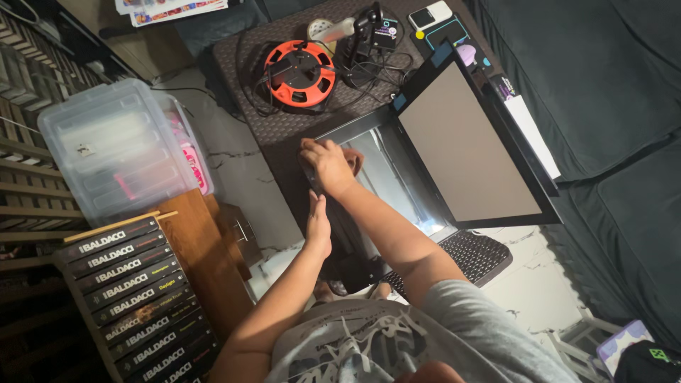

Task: The person wipes the exterior surfaces of a printer with a cloth, including the top, sides, and front. They open and close the scanner lid and paper tray while cleaning, then place a sheet of paper into the tray.

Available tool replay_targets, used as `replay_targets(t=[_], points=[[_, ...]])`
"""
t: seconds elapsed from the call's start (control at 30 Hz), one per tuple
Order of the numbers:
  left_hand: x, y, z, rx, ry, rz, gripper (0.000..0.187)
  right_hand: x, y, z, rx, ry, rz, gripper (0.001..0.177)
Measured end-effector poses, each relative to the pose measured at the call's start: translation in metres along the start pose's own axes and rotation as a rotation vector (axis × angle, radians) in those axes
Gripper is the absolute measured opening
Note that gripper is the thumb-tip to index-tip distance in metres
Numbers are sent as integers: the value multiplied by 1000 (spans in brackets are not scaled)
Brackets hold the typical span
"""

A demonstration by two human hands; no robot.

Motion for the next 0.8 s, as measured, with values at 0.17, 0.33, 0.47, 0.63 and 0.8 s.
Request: replay_targets(t=[0.17,0.33,0.47,0.63,0.8], points=[[-2,1,-2,-22,9,56,74,-37,-8,-37,-108,-40,-14,30],[-1,-2,-3,-18,-33,25,73,-105,-21,-87,-251,-153,230,33],[-1,-3,1,-34,25,21,73,-131,-18,-90,-239,-333,262,51],[2,2,0,-58,51,51,73,-121,-89,-98,-166,-261,474,51],[4,13,4,-61,75,54,73,-76,-174,-120,-306,-289,408,46]])
Point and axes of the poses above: each hand's wrist, its own y-axis towards the middle knuckle, its own z-axis out of the palm, x = y × z, the point moved 5 cm from there along y, towards the middle knuckle, and after that the axes turned 14 degrees about y, right-handed, at the moved point
